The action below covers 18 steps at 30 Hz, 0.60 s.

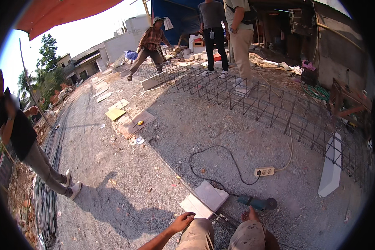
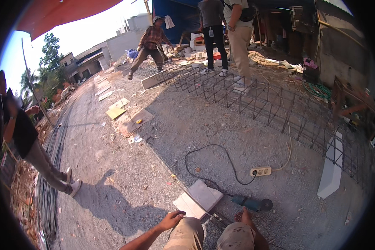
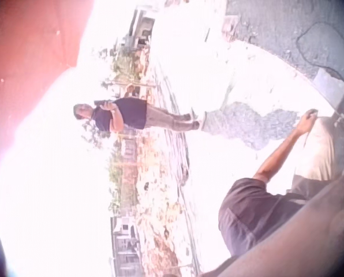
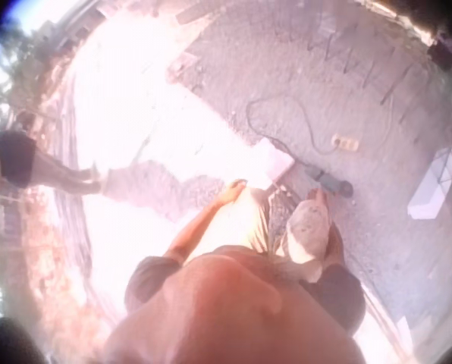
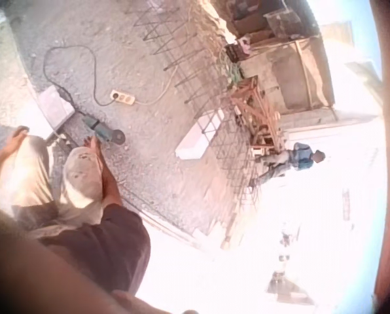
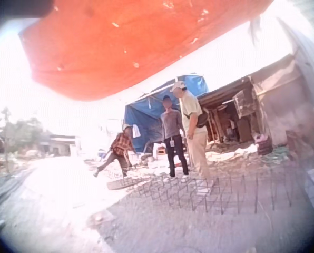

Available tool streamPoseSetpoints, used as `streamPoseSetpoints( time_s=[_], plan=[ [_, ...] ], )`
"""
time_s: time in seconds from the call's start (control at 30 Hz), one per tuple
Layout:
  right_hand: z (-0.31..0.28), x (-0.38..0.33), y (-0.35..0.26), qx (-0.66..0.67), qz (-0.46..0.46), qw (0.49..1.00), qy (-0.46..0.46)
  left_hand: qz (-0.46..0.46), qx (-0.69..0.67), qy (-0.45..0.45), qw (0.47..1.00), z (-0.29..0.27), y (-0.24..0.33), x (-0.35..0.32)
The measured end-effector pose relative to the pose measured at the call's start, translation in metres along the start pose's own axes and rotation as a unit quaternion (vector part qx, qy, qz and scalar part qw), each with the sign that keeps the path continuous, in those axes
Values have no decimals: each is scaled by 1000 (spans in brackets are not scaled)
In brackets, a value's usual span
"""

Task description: The person cuts a metal rebar rod using a power angle grinder while holding the rod against a piece of tile on the ground.

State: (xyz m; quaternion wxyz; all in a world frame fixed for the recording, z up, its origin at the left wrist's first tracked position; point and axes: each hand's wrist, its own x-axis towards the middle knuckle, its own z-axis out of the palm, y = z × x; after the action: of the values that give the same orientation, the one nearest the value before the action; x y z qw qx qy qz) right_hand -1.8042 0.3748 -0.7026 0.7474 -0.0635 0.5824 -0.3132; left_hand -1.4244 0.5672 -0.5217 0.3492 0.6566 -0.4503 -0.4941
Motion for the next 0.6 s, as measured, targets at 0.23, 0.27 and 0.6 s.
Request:
streamPoseSetpoints(
  time_s=[0.23,0.27,0.6],
  plan=[
    [45,49,-13,129,17,991,37,40,113,84,989,-71,107,9],
    [64,51,-8,137,75,985,77,50,134,93,985,-79,121,-6],
    [47,92,-29,-7,-34,994,99,146,385,-120,904,-41,285,-12]
  ],
)
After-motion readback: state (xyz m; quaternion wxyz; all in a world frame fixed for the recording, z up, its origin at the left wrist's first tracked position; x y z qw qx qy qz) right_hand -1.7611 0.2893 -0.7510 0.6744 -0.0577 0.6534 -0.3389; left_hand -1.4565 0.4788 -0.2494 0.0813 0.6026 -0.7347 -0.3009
